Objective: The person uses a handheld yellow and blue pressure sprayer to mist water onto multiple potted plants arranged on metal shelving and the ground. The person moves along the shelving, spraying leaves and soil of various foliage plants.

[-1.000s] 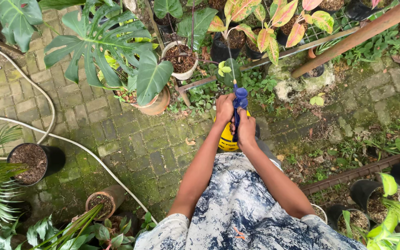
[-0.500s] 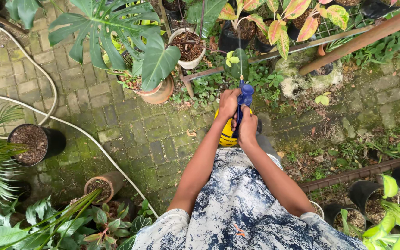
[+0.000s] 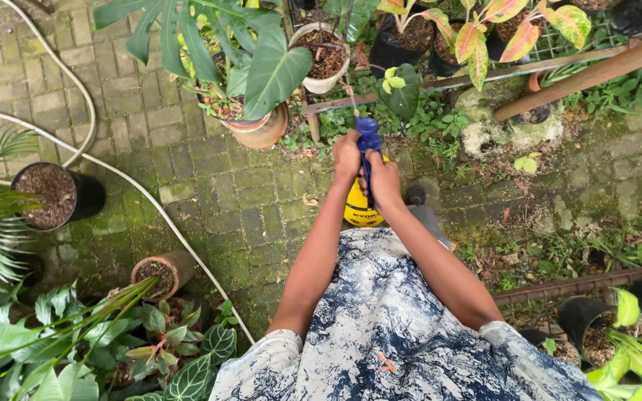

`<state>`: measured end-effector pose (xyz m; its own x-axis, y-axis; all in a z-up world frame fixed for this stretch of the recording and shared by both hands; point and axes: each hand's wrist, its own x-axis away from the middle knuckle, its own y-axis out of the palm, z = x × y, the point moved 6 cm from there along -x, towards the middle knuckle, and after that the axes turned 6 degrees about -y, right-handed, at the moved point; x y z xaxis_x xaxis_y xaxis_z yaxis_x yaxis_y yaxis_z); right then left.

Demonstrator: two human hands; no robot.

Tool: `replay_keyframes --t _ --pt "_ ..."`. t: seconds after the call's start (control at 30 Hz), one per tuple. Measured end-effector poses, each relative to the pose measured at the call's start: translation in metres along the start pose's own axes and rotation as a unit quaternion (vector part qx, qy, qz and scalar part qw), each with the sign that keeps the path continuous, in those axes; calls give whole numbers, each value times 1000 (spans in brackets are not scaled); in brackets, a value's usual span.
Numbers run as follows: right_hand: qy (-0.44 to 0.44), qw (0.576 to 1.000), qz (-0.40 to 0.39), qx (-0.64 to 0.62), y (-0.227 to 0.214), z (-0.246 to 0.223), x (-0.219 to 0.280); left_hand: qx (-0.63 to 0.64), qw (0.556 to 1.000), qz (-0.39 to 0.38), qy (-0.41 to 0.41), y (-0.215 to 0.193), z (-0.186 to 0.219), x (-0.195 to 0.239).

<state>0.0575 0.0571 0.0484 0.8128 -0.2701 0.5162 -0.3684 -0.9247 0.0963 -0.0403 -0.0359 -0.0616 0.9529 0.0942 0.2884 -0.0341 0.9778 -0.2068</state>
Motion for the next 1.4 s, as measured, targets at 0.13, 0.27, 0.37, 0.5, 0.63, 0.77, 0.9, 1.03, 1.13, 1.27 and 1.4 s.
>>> replay_keyframes --t 0.13,0.27,0.37,0.5,0.63,0.77,0.9,1.03,1.13,1.27,1.4 --pt "16 999 -35 17 24 14 -6 21 996 38 -72 -32 -22 -8" --pt "32 998 -40 20 32 21 -4 32 998 38 -26 -44 -17 -2" --pt "35 999 -34 19 30 21 1 92 990 24 -104 -41 -28 4" --pt "39 999 -25 28 24 19 5 -5 998 55 17 -36 -19 9" --pt "20 998 -33 55 26 15 6 147 979 29 -138 -29 -38 8" --pt "31 997 -39 59 27 23 11 232 956 8 -179 -31 -45 24" --pt "37 997 -25 61 19 27 14 155 970 31 -183 -30 -39 30" --pt "46 998 -11 44 11 29 17 113 982 19 -153 -24 -32 32" --pt "42 998 -1 47 7 26 18 130 975 -2 -178 -16 -37 33" --pt "40 998 -6 50 8 26 21 141 979 9 -150 -17 -39 33" --pt "34 998 -32 44 18 28 22 165 974 2 -157 -27 -45 33"
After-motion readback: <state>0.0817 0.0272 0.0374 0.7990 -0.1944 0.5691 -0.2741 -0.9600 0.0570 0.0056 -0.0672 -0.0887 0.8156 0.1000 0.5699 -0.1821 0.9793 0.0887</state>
